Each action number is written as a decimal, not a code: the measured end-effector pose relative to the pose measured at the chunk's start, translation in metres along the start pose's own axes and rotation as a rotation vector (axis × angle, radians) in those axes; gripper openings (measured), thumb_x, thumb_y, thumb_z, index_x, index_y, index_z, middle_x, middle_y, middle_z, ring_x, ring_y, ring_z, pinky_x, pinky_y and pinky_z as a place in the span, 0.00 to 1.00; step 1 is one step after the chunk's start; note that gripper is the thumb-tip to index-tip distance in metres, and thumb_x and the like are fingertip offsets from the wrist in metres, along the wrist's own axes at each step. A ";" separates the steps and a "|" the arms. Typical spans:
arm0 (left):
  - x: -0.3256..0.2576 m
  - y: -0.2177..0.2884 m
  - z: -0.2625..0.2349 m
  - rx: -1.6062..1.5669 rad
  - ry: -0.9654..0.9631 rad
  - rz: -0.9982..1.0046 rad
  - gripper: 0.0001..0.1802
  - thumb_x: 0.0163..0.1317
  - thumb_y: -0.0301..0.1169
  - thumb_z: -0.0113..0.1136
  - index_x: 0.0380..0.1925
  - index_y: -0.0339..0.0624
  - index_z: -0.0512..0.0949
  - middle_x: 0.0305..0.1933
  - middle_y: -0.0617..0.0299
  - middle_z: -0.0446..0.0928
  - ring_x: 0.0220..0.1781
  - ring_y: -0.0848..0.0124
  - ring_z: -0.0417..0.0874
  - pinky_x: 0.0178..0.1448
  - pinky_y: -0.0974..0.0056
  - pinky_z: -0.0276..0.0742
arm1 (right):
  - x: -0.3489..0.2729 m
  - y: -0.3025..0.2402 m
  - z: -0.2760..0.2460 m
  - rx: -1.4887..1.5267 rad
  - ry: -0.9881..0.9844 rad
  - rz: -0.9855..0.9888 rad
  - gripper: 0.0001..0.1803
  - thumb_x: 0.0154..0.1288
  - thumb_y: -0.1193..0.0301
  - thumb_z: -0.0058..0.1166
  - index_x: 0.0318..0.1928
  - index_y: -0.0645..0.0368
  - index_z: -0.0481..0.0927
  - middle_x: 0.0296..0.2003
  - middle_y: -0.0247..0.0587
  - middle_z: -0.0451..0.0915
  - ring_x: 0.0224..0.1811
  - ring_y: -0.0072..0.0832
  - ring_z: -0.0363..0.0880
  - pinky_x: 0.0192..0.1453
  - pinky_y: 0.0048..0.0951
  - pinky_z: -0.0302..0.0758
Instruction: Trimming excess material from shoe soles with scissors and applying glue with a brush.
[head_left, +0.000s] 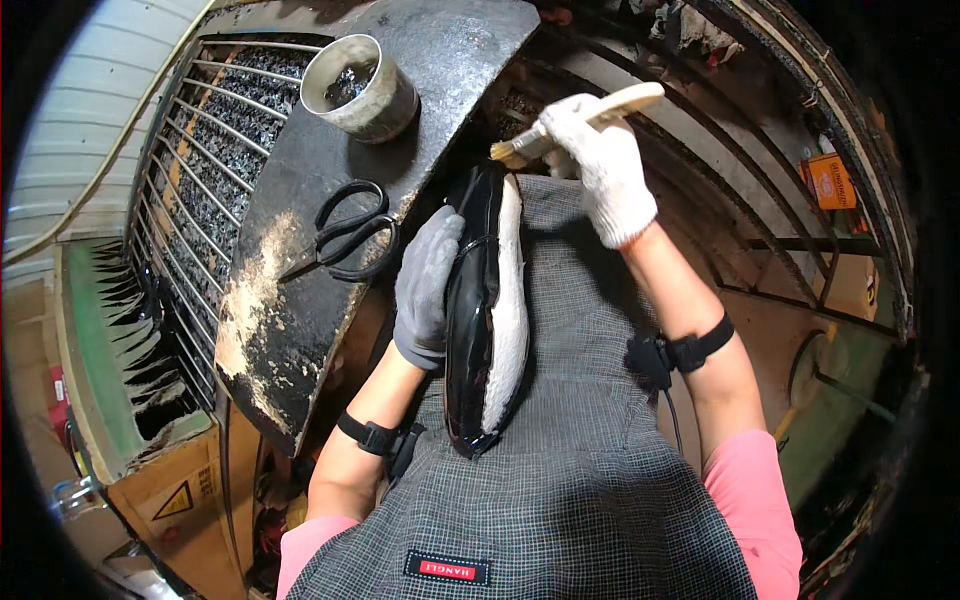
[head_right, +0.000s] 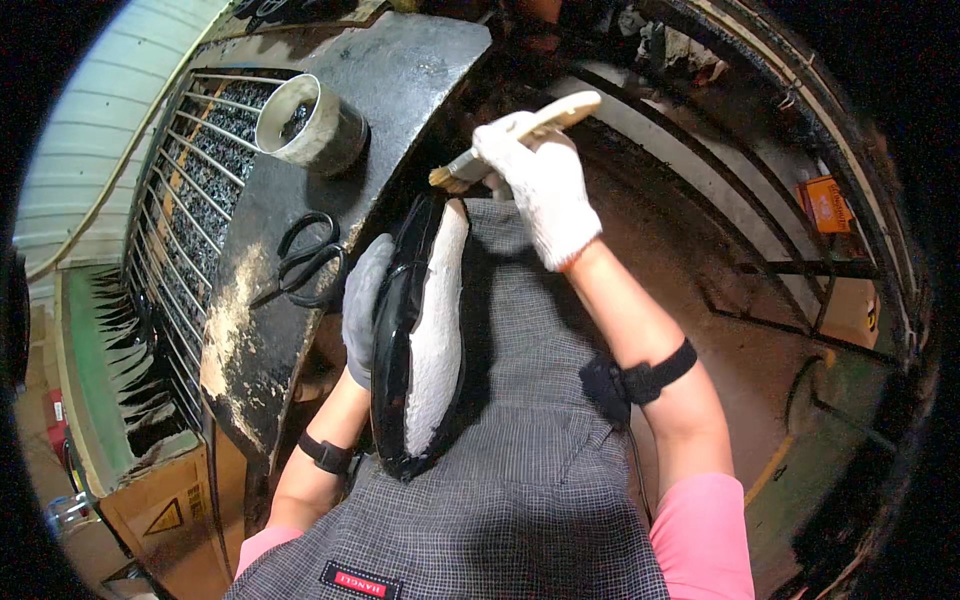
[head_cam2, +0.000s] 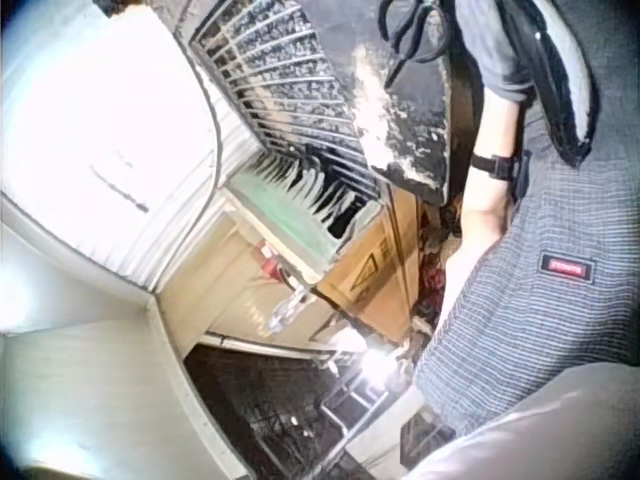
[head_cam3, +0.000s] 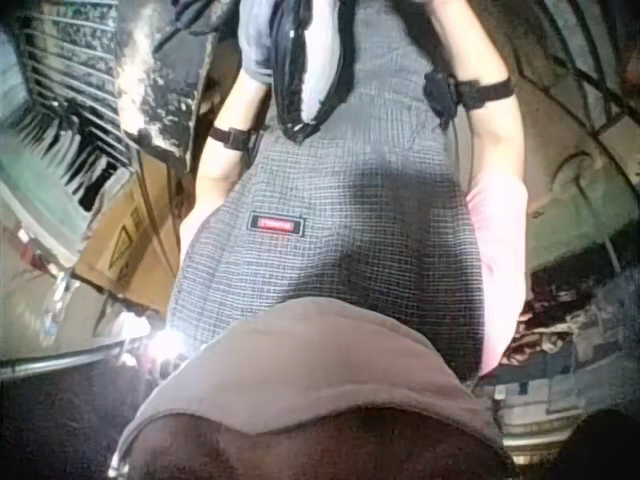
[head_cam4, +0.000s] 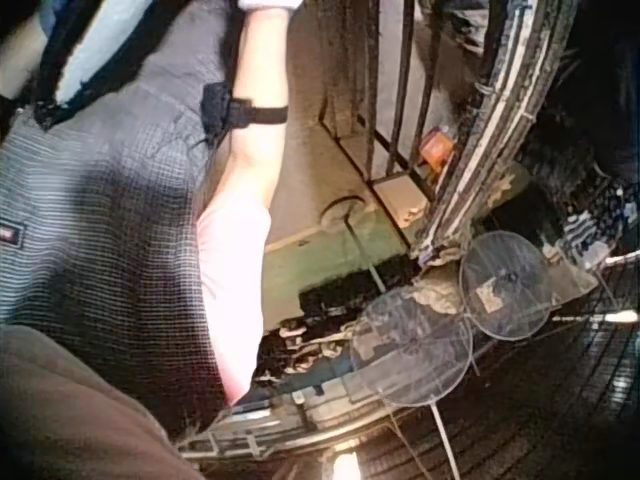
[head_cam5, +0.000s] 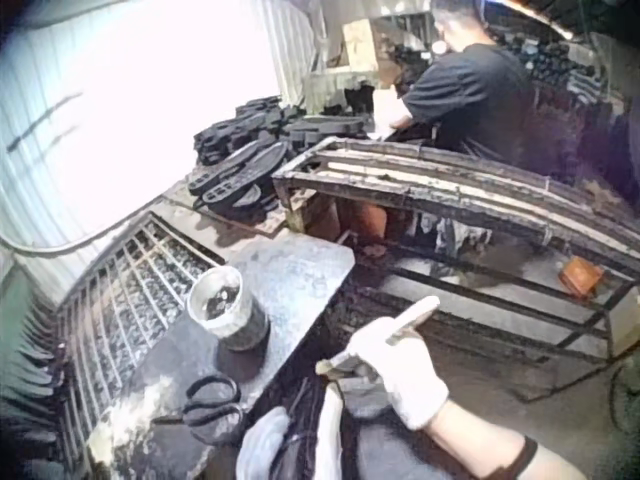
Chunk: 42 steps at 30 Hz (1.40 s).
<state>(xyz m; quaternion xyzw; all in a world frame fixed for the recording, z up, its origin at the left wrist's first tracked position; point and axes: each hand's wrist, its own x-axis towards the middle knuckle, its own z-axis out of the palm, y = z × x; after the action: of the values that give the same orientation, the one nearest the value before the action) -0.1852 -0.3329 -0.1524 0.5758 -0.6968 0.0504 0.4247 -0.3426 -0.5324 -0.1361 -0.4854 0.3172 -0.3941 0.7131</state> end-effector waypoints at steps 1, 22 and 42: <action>0.001 0.001 0.002 -0.011 0.013 0.035 0.32 0.61 0.22 0.66 0.66 0.34 0.68 0.64 0.36 0.77 0.64 0.38 0.81 0.68 0.40 0.77 | 0.002 -0.001 0.000 -0.032 -0.017 0.011 0.09 0.72 0.66 0.62 0.39 0.57 0.81 0.31 0.33 0.84 0.25 0.16 0.75 0.28 0.20 0.72; 0.060 -0.003 0.000 0.107 -0.156 0.072 0.40 0.55 0.31 0.74 0.68 0.33 0.71 0.66 0.44 0.77 0.66 0.47 0.79 0.71 0.51 0.74 | -0.142 -0.114 -0.001 -0.194 -0.380 -0.500 0.06 0.53 0.76 0.66 0.30 0.60 0.81 0.30 0.43 0.82 0.34 0.36 0.82 0.42 0.38 0.81; 0.019 -0.007 -0.019 -0.894 -0.308 -0.663 0.56 0.41 0.38 0.81 0.71 0.24 0.68 0.70 0.51 0.73 0.73 0.63 0.72 0.79 0.60 0.60 | -0.020 -0.124 -0.008 -0.215 -0.144 -0.213 0.13 0.75 0.63 0.58 0.41 0.61 0.81 0.33 0.37 0.82 0.27 0.16 0.74 0.34 0.19 0.72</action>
<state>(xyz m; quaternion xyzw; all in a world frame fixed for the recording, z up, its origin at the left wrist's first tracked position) -0.1688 -0.3389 -0.1311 0.5286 -0.4864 -0.4693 0.5136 -0.3905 -0.5460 -0.0203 -0.6167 0.2523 -0.3957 0.6320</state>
